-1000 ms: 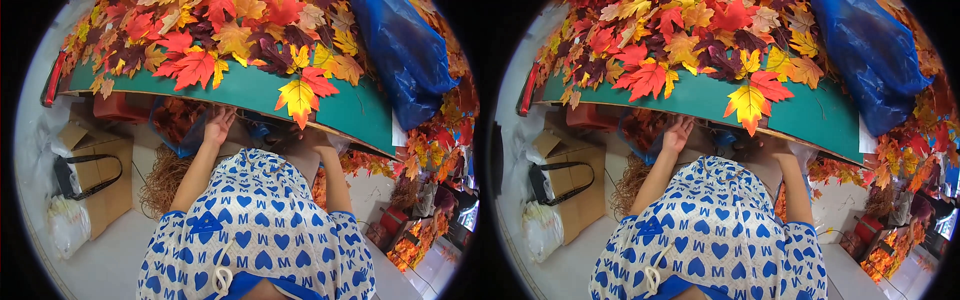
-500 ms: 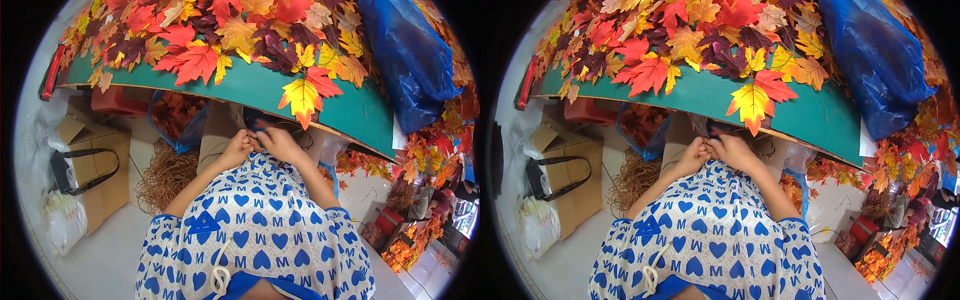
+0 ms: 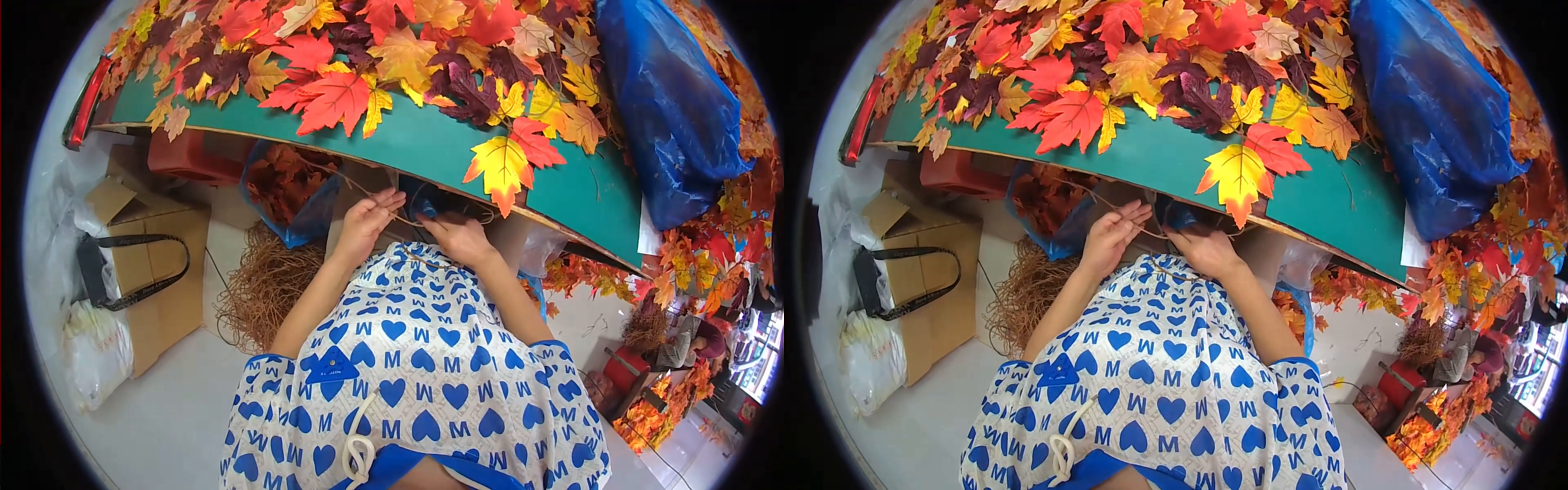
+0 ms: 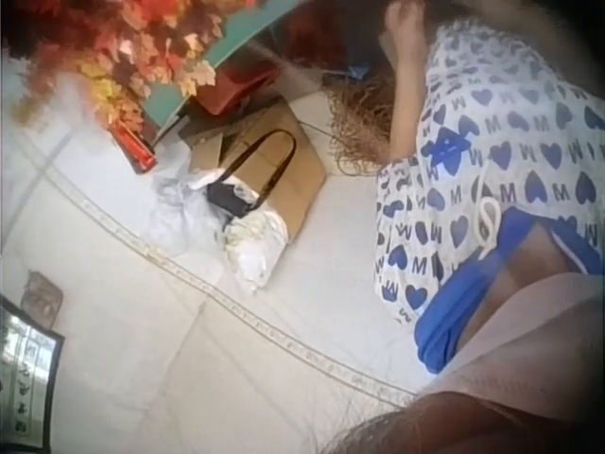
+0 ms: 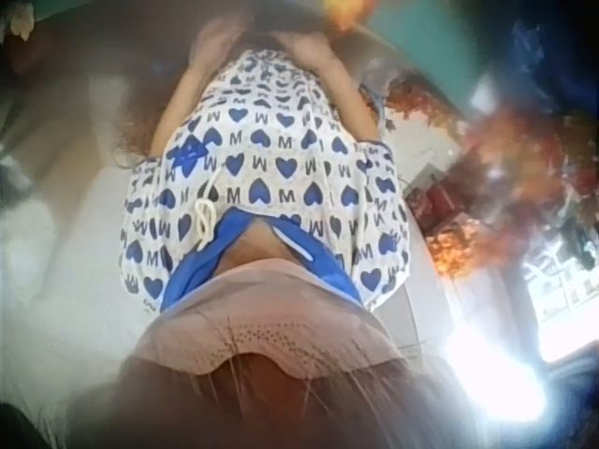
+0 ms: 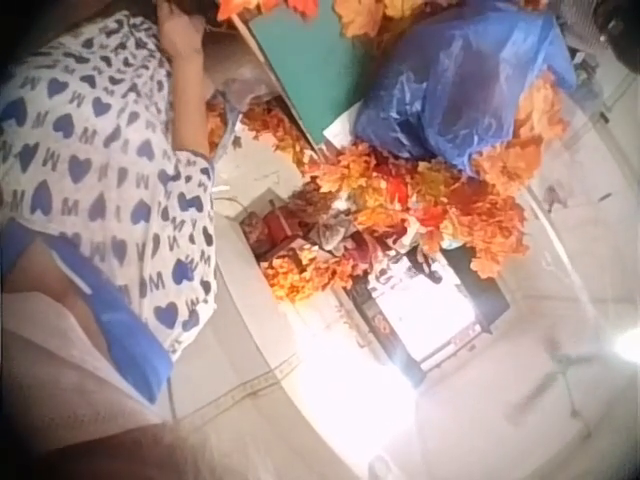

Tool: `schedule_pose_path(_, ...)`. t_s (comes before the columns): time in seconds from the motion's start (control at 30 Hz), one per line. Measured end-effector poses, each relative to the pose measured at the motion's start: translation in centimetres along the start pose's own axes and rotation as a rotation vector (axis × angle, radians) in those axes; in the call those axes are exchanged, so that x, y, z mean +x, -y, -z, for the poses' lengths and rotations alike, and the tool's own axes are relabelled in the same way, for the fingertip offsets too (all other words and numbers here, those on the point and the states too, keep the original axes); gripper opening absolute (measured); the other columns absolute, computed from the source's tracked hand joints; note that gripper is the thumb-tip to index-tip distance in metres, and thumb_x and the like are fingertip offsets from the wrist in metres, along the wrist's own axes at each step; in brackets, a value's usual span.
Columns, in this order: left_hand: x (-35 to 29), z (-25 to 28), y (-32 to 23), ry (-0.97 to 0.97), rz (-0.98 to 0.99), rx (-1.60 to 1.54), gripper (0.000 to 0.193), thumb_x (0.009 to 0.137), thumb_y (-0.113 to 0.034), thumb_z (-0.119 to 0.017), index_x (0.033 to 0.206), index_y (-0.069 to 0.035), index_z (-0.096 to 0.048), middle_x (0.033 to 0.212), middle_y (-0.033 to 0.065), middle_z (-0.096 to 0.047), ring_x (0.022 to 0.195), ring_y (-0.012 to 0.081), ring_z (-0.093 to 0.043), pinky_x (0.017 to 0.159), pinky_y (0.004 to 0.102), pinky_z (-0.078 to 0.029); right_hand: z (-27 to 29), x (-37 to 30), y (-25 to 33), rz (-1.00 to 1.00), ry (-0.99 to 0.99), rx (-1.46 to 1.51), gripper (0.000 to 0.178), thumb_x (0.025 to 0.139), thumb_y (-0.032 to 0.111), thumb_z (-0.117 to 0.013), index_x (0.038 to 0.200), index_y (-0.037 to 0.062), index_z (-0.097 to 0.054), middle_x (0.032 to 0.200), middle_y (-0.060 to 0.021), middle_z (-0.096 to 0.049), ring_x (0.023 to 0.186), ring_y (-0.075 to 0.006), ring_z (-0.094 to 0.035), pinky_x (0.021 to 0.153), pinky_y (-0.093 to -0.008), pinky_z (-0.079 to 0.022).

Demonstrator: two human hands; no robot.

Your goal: The person assembles artificial maple leaves onto a decorative string to create garlands by hand.

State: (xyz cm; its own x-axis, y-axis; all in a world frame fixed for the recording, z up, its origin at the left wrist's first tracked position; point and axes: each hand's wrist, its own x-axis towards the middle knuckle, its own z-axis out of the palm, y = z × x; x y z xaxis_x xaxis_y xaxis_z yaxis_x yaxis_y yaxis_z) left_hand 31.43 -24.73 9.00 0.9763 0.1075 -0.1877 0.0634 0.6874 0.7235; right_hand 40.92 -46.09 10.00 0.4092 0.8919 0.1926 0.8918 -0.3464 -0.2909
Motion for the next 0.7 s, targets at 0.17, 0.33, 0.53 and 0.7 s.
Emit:
schedule_pose_path(0.17,-0.1,-1.7,-0.4,-0.056,0.143,0.016,0.036,0.095,-0.011,-0.046,0.127,0.006,-0.044,0.127,0.0191,-0.051,0.116,0.0267,-0.053,0.097,0.0337,-0.042,-0.4,-1.2,-0.3,-0.044,0.003,-0.051,0.049,0.068,0.011,-0.059,0.117,0.0165,-0.059,0.084,-0.0029,-0.059,0.078,-0.0215,-0.059,0.06,-0.032,-0.051)
schedule_pose_path(0.33,-0.5,-1.9,-0.8,-0.118,0.081,0.042,0.032,0.097,-0.014,-0.043,0.123,0.004,-0.046,0.12,0.0197,-0.055,0.111,0.0266,-0.056,0.094,0.0336,-0.046,-0.6,-2.4,-2.6,-0.125,0.021,-0.084,0.046,0.074,0.012,-0.054,0.12,0.0176,-0.058,0.094,-0.0042,-0.061,0.091,-0.0236,-0.058,0.076,-0.0336,-0.05)
schedule_pose_path(0.53,-0.6,-1.4,0.4,-0.074,0.144,0.346,0.028,0.099,-0.017,-0.04,0.119,-0.001,-0.051,0.108,0.0108,-0.062,0.099,0.0168,-0.061,0.08,0.0271,-0.049,-0.9,-1.3,-2.0,-0.211,0.074,0.003,0.04,0.076,0.007,-0.054,0.115,0.0091,-0.061,0.114,-0.0136,-0.059,0.111,-0.0313,-0.052,0.094,-0.0396,-0.043)
schedule_pose_path(0.7,0.2,-1.0,1.7,-0.075,0.077,0.393,0.024,0.098,-0.012,-0.041,0.11,0.0,-0.058,0.104,0.0086,-0.063,0.095,0.0147,-0.061,0.073,0.0238,-0.05,3.3,2.9,1.9,-0.285,-0.08,0.498,0.035,0.08,0.005,-0.055,0.115,0.0039,-0.058,0.113,-0.0166,-0.058,0.11,-0.0341,-0.052,0.096,-0.0404,-0.041)
